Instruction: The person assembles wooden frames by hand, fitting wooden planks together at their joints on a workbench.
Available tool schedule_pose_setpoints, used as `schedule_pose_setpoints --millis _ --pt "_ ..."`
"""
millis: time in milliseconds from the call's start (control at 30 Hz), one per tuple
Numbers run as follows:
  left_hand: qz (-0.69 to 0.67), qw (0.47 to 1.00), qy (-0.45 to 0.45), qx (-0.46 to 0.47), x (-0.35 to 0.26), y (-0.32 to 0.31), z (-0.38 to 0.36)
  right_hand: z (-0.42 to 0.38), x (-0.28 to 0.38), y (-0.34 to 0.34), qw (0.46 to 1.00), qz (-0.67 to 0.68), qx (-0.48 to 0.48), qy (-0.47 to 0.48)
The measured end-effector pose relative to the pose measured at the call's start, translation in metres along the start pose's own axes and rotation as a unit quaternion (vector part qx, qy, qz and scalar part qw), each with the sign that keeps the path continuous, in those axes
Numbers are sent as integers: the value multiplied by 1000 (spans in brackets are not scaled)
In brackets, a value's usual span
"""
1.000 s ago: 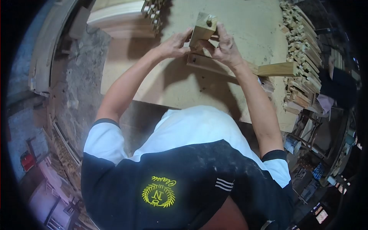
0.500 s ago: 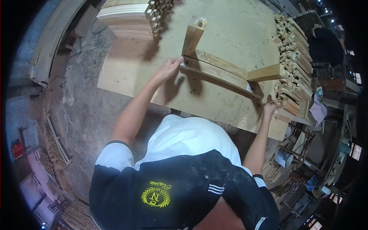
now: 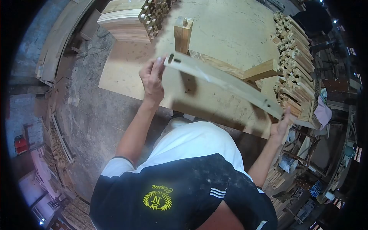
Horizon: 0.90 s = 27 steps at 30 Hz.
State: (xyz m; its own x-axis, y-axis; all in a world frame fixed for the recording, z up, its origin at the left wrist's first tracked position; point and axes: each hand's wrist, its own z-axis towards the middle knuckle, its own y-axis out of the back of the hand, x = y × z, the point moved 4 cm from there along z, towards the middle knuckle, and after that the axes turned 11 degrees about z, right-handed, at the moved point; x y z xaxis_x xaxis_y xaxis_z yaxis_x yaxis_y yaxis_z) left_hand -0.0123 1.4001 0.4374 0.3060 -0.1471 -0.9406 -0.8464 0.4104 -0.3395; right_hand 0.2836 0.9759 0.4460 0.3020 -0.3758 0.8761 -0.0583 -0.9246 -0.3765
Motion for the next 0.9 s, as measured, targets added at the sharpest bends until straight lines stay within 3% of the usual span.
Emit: schedule_pose_setpoints --millis 100,267,367,400,900 --pt "-36 984 -166 58 -55 -41 37 -3 63 -47 994 56 83 44" --pt "-58 963 -235 120 -77 -90 109 34 106 -92 965 84 115 220" --pt "-5 967 -236 97 -57 -82 129 48 101 -110 944 68 152 284" --pt "-56 975 -192 99 -49 -78 133 50 97 -113 945 77 147 282" --pt "-67 976 -179 101 -43 -76 146 74 87 -129 947 93 130 279"
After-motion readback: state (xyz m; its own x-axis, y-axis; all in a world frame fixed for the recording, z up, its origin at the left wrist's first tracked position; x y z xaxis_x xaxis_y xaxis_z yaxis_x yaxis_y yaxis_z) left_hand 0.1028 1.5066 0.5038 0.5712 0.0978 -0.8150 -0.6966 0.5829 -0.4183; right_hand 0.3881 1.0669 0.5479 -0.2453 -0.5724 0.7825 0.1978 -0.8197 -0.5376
